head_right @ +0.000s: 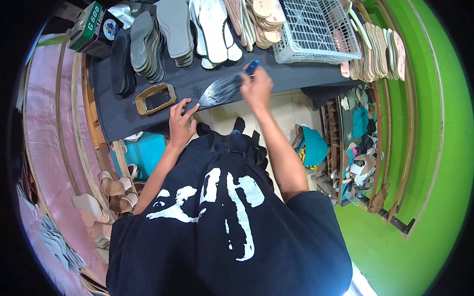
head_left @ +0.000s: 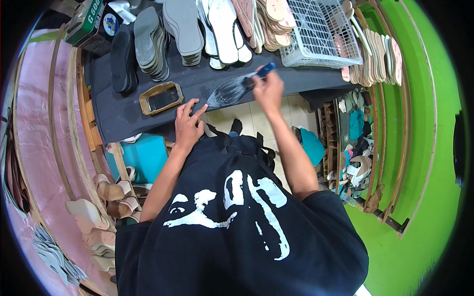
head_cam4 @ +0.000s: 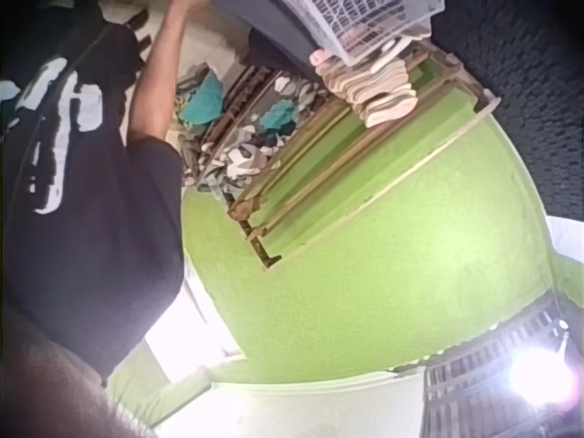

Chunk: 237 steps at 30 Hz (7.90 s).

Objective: The person takes a shoe insole, applies adhesive across its surface using a brush dipped into a container of glue, places the coated insole into a basket, and applies adhesive to another shoe insole with the brush.

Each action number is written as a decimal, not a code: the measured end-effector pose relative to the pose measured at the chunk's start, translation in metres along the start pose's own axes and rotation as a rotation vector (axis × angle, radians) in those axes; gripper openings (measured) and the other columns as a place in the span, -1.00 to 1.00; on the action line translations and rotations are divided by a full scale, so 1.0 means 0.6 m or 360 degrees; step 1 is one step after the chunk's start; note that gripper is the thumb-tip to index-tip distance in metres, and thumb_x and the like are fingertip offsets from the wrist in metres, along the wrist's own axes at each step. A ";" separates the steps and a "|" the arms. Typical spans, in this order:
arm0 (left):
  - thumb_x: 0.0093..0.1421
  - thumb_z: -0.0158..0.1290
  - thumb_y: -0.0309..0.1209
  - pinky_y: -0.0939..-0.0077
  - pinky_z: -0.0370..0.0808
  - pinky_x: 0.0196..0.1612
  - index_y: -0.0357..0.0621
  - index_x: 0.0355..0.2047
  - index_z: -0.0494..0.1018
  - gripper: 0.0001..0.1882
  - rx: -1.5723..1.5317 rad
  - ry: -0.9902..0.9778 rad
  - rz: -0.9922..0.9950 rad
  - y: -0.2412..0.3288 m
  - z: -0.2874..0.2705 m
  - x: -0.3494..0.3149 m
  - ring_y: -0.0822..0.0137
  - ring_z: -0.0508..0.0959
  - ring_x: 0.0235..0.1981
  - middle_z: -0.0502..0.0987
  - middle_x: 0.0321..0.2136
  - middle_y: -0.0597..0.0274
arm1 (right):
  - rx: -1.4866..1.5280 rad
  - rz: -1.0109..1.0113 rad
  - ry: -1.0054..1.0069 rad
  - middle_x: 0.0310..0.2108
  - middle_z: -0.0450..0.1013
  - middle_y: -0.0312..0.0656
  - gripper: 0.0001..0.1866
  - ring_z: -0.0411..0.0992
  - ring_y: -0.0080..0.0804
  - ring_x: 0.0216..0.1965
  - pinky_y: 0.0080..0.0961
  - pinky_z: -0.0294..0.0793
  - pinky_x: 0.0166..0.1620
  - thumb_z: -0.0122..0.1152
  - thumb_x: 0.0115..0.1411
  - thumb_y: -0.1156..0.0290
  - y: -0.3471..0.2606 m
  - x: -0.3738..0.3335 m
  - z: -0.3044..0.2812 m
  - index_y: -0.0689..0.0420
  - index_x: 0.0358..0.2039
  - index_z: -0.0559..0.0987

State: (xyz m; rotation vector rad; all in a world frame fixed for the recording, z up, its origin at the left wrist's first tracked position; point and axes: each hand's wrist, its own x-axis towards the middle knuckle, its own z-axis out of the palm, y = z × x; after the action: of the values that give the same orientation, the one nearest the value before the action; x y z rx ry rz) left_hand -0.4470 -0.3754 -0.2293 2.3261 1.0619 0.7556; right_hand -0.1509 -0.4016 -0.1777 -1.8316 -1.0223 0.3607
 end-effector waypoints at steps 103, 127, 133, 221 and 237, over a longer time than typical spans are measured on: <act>0.18 0.46 -0.25 0.09 0.47 0.26 -0.23 0.28 0.54 -0.31 0.0200 0.0348 -0.0769 -0.052 -0.214 0.021 -0.08 0.53 0.11 0.59 0.10 -0.04 | 0.0200 -0.0402 -0.0598 -0.31 0.68 -0.10 -0.64 0.60 -0.47 -0.38 -0.48 0.54 -0.32 0.65 0.12 0.46 -0.207 -0.079 0.234 0.25 -0.13 0.68; 0.01 0.54 -0.30 0.06 0.36 0.44 -0.22 0.41 0.43 -0.06 0.0014 -0.0223 -0.0663 0.129 -0.011 0.088 -0.11 0.41 0.34 0.42 0.32 -0.05 | -0.0420 -0.0125 -0.0237 0.12 0.55 0.22 -0.45 0.40 0.23 0.24 0.00 0.39 0.30 0.06 0.26 0.73 0.062 0.025 -0.077 0.25 0.29 0.46; -0.07 0.59 -0.16 0.11 0.46 0.17 -0.06 0.29 0.61 -0.14 0.0389 -0.0249 -0.0666 0.132 0.020 0.093 0.08 0.45 0.14 0.43 0.15 0.17 | -0.0451 -0.0394 -0.0354 0.16 0.51 0.23 -0.28 0.37 0.28 0.26 -0.01 0.40 0.32 0.06 0.11 0.79 0.084 0.011 -0.062 0.26 0.36 0.42; 0.13 0.16 -0.62 0.06 0.65 0.16 0.16 0.42 0.47 -0.20 0.0901 -0.1080 0.0357 0.211 0.240 1.075 -0.06 0.72 0.06 0.72 0.02 -0.06 | 0.0578 0.0434 -0.1103 0.40 0.23 0.41 -0.62 0.37 0.00 0.44 -0.27 0.52 0.28 0.39 0.25 0.51 0.088 0.416 -0.187 0.15 0.04 0.48; 0.19 0.07 -0.62 -0.03 0.38 0.48 -0.08 0.33 0.51 -0.35 0.0239 -0.0382 0.0492 0.253 0.137 0.985 -0.14 0.46 0.38 0.53 0.33 -0.04 | 0.0662 0.0397 -0.0962 0.52 0.03 0.47 -0.62 0.49 0.10 0.33 -0.17 0.54 0.35 0.40 0.23 0.58 0.075 0.425 -0.209 0.19 0.04 0.51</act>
State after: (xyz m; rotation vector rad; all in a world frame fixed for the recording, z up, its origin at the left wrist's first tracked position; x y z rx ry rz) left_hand 0.0108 -0.0155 -0.0286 2.6669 0.6847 0.4984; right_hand 0.1042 -0.2875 -0.1081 -1.4907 -1.0096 1.2386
